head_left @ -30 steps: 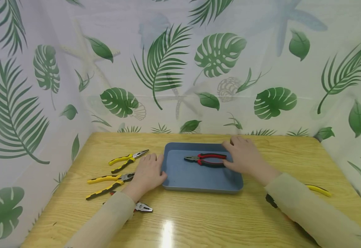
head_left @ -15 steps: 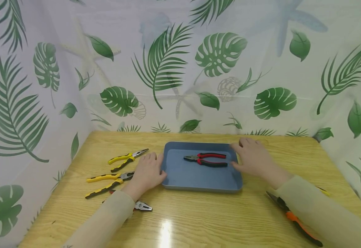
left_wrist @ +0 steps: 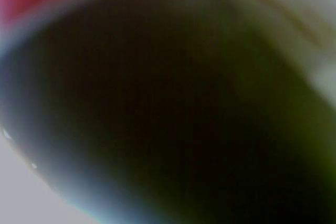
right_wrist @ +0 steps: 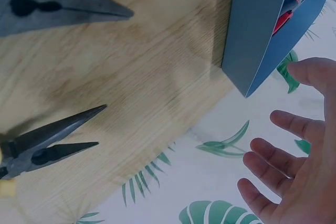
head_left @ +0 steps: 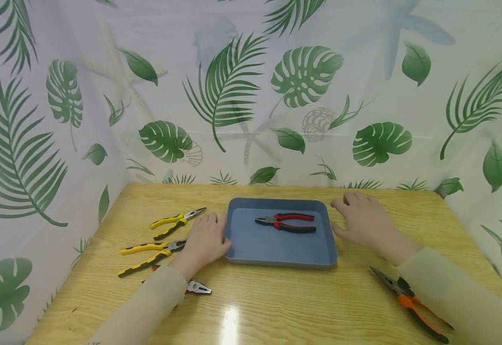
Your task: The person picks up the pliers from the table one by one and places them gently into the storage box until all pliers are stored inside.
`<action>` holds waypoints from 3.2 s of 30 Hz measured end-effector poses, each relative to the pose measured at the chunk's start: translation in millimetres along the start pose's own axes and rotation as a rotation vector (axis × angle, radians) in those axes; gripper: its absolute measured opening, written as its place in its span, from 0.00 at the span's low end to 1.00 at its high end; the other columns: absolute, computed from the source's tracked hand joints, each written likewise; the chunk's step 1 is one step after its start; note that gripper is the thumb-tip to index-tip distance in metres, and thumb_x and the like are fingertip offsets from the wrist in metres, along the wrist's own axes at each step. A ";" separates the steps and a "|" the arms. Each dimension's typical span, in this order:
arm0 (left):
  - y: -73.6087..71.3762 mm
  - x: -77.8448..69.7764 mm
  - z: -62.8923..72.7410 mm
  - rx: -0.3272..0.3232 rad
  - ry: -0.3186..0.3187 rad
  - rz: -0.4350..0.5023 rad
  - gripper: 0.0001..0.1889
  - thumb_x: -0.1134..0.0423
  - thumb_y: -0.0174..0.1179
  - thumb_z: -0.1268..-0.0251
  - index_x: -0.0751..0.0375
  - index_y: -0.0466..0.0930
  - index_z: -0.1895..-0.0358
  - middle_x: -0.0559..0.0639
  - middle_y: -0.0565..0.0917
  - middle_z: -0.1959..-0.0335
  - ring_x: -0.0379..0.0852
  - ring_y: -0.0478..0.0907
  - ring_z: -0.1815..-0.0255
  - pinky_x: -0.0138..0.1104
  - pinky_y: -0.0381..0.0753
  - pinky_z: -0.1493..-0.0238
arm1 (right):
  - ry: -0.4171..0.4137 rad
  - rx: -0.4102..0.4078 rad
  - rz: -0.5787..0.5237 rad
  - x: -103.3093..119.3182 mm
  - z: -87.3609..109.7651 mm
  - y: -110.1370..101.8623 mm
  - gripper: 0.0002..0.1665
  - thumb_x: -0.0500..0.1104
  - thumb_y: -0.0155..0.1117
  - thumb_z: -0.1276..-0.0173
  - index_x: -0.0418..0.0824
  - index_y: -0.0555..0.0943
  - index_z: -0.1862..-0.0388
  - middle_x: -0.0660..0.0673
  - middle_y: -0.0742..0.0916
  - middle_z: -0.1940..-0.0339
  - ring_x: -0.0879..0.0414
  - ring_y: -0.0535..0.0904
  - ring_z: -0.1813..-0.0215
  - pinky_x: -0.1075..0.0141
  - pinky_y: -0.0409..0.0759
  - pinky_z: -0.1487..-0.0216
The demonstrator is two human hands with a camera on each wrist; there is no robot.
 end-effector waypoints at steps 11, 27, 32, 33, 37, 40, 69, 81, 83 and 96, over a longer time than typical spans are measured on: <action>1.8 0.6 -0.4 -0.007 0.001 0.004 0.25 0.52 0.62 0.30 0.62 0.75 0.35 0.60 0.80 0.51 0.59 0.78 0.47 0.51 0.75 0.41 | 0.008 -0.001 -0.006 -12.0 10.3 -0.3 0.32 0.55 0.73 0.35 0.40 0.82 0.38 0.38 0.82 0.54 0.41 0.78 0.51 0.45 0.76 0.55; 2.6 2.6 0.3 -0.006 0.000 -0.006 0.26 0.52 0.62 0.30 0.62 0.74 0.35 0.59 0.79 0.53 0.58 0.76 0.50 0.49 0.74 0.44 | 0.024 0.013 0.045 -30.7 26.8 0.4 0.35 0.57 0.74 0.34 0.39 0.81 0.35 0.37 0.82 0.54 0.40 0.79 0.53 0.44 0.76 0.57; 0.4 1.9 -0.1 -0.012 0.005 0.000 0.25 0.53 0.61 0.30 0.62 0.75 0.36 0.59 0.78 0.54 0.57 0.76 0.51 0.49 0.74 0.45 | 0.041 0.023 0.053 -36.9 32.3 0.3 0.37 0.58 0.74 0.34 0.38 0.80 0.34 0.36 0.81 0.55 0.42 0.78 0.55 0.44 0.77 0.58; 0.0 1.6 -0.1 -0.014 0.006 0.003 0.24 0.53 0.61 0.31 0.62 0.75 0.38 0.59 0.78 0.55 0.57 0.76 0.52 0.49 0.74 0.45 | 0.042 0.023 0.053 -38.0 33.6 0.4 0.37 0.58 0.74 0.34 0.38 0.80 0.34 0.37 0.81 0.55 0.42 0.77 0.56 0.45 0.77 0.59; 0.1 0.7 0.0 -0.011 0.004 0.002 0.22 0.54 0.61 0.30 0.62 0.75 0.39 0.59 0.78 0.55 0.57 0.75 0.52 0.49 0.74 0.45 | 0.049 0.023 0.046 -42.1 38.6 2.1 0.37 0.58 0.74 0.34 0.38 0.80 0.34 0.37 0.81 0.56 0.44 0.76 0.58 0.46 0.75 0.60; 0.2 0.0 0.1 -0.008 0.001 0.003 0.23 0.53 0.61 0.30 0.62 0.75 0.38 0.59 0.78 0.55 0.57 0.76 0.51 0.49 0.74 0.45 | 0.062 0.028 0.041 -46.6 42.2 5.1 0.37 0.58 0.73 0.34 0.37 0.80 0.34 0.37 0.81 0.55 0.43 0.76 0.57 0.46 0.75 0.59; 3.0 0.8 -0.1 -0.008 0.005 -0.016 0.23 0.53 0.61 0.30 0.61 0.75 0.38 0.58 0.78 0.55 0.57 0.76 0.51 0.49 0.75 0.45 | 0.120 0.037 0.019 -79.4 80.3 10.3 0.36 0.58 0.71 0.34 0.34 0.79 0.37 0.31 0.82 0.55 0.41 0.78 0.62 0.50 0.74 0.69; 3.2 0.4 0.1 -0.007 0.004 -0.015 0.26 0.53 0.61 0.30 0.63 0.74 0.35 0.60 0.79 0.53 0.58 0.77 0.48 0.50 0.75 0.43 | 0.153 0.060 0.013 -85.1 95.4 10.5 0.34 0.57 0.70 0.32 0.33 0.79 0.39 0.29 0.83 0.53 0.35 0.80 0.56 0.45 0.77 0.68; 1.5 -0.3 0.7 -0.001 0.003 -0.013 0.26 0.53 0.61 0.30 0.63 0.74 0.34 0.60 0.79 0.52 0.59 0.78 0.47 0.50 0.75 0.42 | 0.160 0.068 0.007 -86.0 98.2 10.4 0.34 0.57 0.71 0.32 0.33 0.80 0.39 0.28 0.83 0.53 0.36 0.80 0.57 0.46 0.77 0.69; -2.7 -2.5 1.3 0.011 -0.006 -0.001 0.27 0.54 0.61 0.30 0.64 0.74 0.32 0.62 0.80 0.50 0.60 0.78 0.45 0.51 0.75 0.40 | 0.165 0.078 -0.010 -94.4 114.0 16.0 0.34 0.56 0.74 0.34 0.33 0.80 0.40 0.29 0.83 0.57 0.40 0.80 0.63 0.50 0.76 0.73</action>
Point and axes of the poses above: each hand's wrist, its own z-axis away from the middle knuckle, its own y-axis out of the palm, x = y × z, the point moved 1 cm from there along -z, towards the middle knuckle
